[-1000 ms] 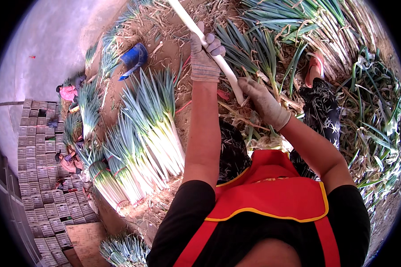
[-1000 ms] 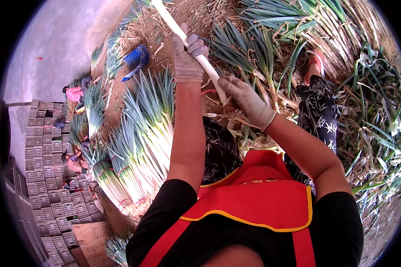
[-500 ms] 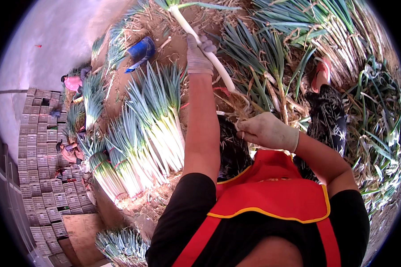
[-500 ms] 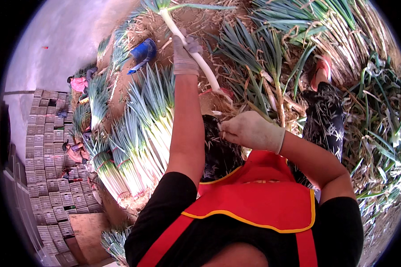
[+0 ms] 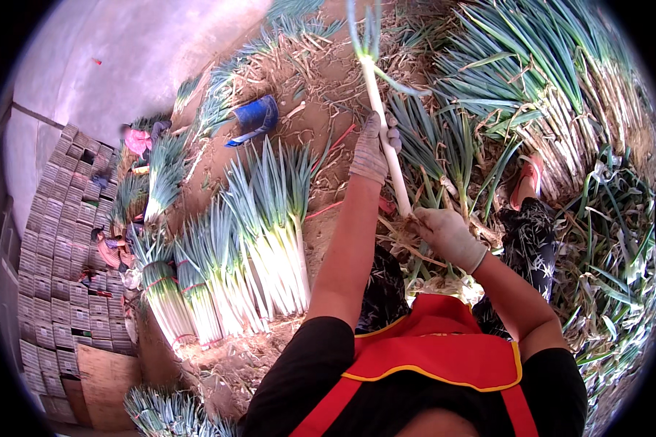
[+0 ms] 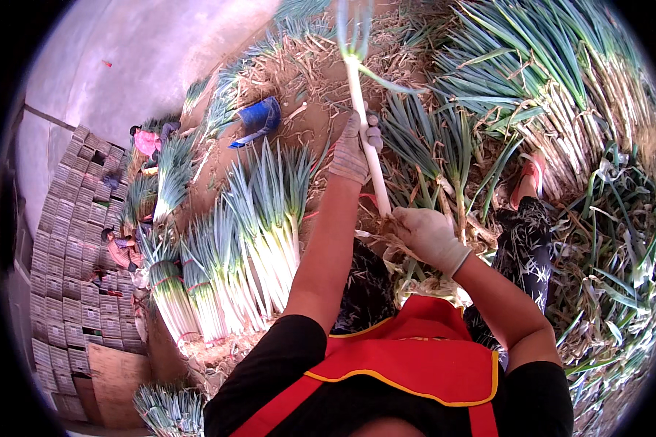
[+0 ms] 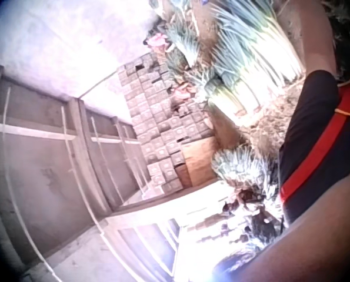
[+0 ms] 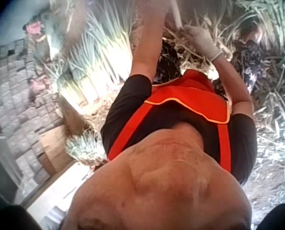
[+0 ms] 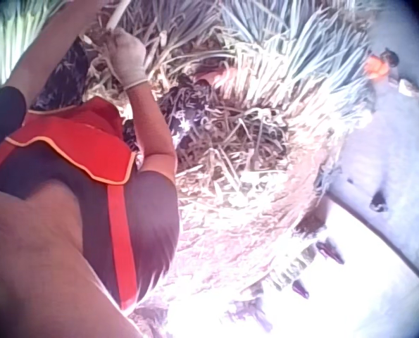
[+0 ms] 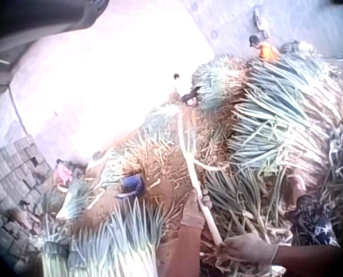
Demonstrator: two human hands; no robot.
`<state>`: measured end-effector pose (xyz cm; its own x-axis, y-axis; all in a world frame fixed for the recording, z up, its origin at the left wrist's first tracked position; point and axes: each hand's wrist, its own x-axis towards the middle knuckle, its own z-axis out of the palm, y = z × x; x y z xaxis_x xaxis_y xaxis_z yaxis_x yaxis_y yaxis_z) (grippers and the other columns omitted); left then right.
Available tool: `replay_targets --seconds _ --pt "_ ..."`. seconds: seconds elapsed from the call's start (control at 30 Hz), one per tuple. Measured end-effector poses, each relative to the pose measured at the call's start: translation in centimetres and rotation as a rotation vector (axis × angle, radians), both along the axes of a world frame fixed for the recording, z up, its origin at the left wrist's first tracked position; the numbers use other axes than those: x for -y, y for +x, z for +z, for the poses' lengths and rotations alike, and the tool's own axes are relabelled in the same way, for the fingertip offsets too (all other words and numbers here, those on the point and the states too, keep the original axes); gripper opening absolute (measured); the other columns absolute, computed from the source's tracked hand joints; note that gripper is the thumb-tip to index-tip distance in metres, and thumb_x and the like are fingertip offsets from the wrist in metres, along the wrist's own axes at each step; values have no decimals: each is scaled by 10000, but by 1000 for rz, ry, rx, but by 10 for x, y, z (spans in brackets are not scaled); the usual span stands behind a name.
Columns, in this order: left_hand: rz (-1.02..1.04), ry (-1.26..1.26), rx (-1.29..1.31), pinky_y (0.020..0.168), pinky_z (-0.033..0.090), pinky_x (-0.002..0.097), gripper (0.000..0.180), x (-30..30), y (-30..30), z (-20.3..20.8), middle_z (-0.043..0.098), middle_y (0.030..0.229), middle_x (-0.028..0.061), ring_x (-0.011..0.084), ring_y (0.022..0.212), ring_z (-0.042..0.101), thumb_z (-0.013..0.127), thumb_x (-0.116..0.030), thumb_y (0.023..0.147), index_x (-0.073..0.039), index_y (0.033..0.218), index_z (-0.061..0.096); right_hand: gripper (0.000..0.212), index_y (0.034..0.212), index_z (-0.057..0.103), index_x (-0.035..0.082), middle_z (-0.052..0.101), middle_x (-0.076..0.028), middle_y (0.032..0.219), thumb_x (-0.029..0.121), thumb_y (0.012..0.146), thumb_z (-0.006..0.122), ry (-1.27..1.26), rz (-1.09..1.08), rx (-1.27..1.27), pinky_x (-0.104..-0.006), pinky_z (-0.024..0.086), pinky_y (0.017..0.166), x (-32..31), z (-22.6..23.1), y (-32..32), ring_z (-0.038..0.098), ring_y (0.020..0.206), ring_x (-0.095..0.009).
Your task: The person peels the outer layers from green onions and pulls off loose parts by hand while sitting on the floor.
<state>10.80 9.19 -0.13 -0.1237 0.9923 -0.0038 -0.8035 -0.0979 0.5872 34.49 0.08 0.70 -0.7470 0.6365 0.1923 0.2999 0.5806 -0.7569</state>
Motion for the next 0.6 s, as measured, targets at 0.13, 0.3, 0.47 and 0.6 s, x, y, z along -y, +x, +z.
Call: replay_targets --seconds 0.13,0.3,0.47,0.6 --pt "-113 22 -13 468 388 211 337 1 -1 -3 531 841 51 106 587 451 610 -277 927 -115 1203 504 253 915 616 80 621 -165 780 329 891 579 62 64 -39 -451 492 674 -1 -6 3 618 761 -361" --pt "-210 22 106 469 359 204 329 -5 -3 -9 511 863 44 85 581 411 610 -271 928 -113 1201 519 228 880 615 49 590 -162 695 276 879 605 162 87 9 -437 480 620 -5 15 16 600 687 -360" --pt "-153 15 182 470 359 188 323 -14 -14 -19 511 837 30 64 565 391 602 -273 932 -98 1195 534 242 896 642 31 603 -172 706 268 885 594 105 141 -15 -409 483 606 -17 49 45 602 673 -362" --pt "-174 45 136 478 352 195 317 -6 -46 -20 522 842 39 73 575 405 590 -274 940 -98 1196 530 268 969 672 1 648 -177 768 246 890 596 155 115 -68 -389 508 637 -36 33 65 636 673 -324"
